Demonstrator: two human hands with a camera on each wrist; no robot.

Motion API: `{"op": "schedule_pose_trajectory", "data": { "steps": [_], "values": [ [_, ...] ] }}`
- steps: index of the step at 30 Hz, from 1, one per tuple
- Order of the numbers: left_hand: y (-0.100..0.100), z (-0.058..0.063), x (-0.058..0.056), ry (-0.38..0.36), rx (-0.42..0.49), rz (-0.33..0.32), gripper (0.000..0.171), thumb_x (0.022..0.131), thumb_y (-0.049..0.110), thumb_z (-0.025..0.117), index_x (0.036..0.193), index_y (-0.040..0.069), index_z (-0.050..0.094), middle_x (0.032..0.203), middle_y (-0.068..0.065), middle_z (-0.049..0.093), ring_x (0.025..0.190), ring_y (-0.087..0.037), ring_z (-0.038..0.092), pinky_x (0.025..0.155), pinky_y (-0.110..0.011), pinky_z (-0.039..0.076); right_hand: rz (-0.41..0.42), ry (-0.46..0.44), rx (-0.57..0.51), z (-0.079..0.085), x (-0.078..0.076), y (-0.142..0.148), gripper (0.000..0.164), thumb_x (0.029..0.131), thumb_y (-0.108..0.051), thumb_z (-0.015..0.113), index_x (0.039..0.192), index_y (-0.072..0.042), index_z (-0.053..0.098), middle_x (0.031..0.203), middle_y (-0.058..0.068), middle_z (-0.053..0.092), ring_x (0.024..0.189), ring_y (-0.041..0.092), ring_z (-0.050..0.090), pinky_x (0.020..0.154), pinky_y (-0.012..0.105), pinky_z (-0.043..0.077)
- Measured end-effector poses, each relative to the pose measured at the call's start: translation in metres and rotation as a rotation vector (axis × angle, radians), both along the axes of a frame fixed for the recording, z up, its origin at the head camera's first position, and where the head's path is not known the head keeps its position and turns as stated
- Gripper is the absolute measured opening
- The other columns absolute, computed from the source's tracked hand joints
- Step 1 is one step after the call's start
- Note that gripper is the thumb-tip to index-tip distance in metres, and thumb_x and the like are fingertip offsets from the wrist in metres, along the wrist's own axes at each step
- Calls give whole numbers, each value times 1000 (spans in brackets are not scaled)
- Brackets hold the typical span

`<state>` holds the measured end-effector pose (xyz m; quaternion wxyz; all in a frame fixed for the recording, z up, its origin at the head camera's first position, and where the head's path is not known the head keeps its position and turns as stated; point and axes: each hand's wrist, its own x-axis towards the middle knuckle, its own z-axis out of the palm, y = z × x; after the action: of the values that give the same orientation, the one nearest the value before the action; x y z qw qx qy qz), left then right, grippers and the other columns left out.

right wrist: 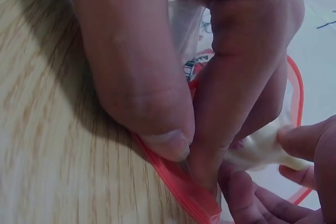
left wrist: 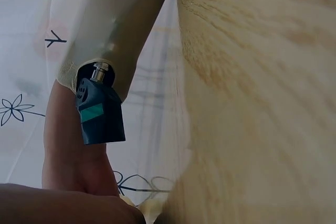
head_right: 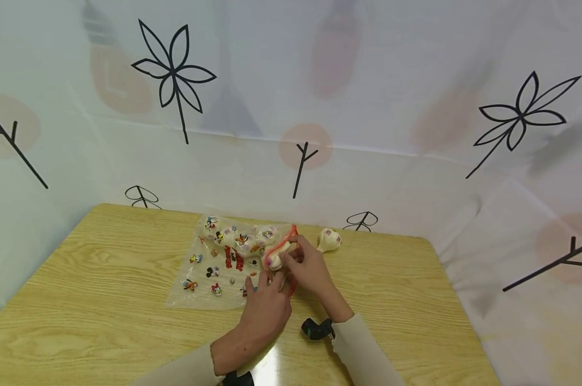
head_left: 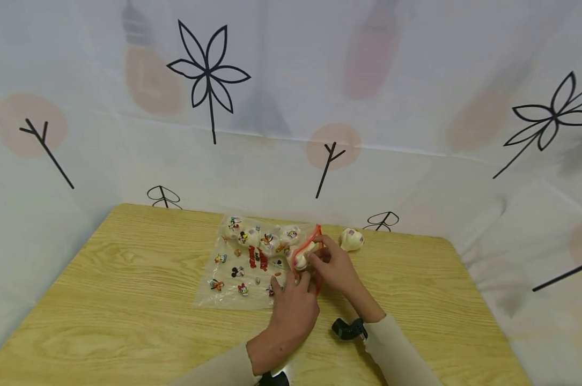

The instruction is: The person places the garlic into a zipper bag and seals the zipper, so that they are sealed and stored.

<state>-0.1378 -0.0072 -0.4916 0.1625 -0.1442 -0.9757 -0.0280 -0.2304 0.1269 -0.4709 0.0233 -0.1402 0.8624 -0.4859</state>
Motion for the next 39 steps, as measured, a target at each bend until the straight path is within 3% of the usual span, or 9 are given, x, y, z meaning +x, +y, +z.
{"op": "schedule_pose_trajectory", "data": {
  "steps": [8, 16, 22, 29, 39],
  "values": [
    [2, -3, 0, 58, -22, 14, 26, 89, 34, 79, 112, 22, 81, 118, -1, 62, 114, -37, 58, 90, -70, 53, 50, -67, -109, -1, 1, -1, 24, 104, -17, 70, 124, -8, 61, 95, 17, 78, 85, 27, 76, 70, 36, 58],
    [1, -3, 0, 75, -21, 2, 20, 90, 32, 79, 106, 21, 82, 114, -3, 61, 107, -38, 61, 88, -71, 53, 126, -66, -209, -5, 0, -2, 15, 103, -8, 69, 108, -1, 58, 91, 22, 77, 79, 21, 76, 67, 35, 58],
    [1, -1, 1, 48, -18, 3, 21, 91, 31, 77, 109, 21, 81, 115, -2, 60, 109, -37, 60, 90, -72, 52, 75, -62, -245, -11, -1, -4, 13, 100, -6, 73, 101, 2, 62, 88, 21, 77, 75, 16, 74, 65, 30, 56],
    [1, -2, 2, 31, -12, 19, 21, 92, 33, 77, 107, 20, 80, 119, -4, 59, 115, -38, 59, 92, -73, 51, -19, -50, -102, -14, 1, -10, 11, 99, -13, 76, 101, -3, 72, 86, 9, 79, 77, 14, 74, 67, 29, 55],
    [4, -3, 3, 17, -27, 30, 26, 94, 32, 75, 114, 16, 81, 128, -5, 61, 123, -40, 60, 93, -73, 51, -15, 18, 51, -13, 3, -15, 7, 96, -17, 80, 99, -12, 84, 92, -1, 80, 82, 12, 73, 79, 37, 59]
  ]
}}
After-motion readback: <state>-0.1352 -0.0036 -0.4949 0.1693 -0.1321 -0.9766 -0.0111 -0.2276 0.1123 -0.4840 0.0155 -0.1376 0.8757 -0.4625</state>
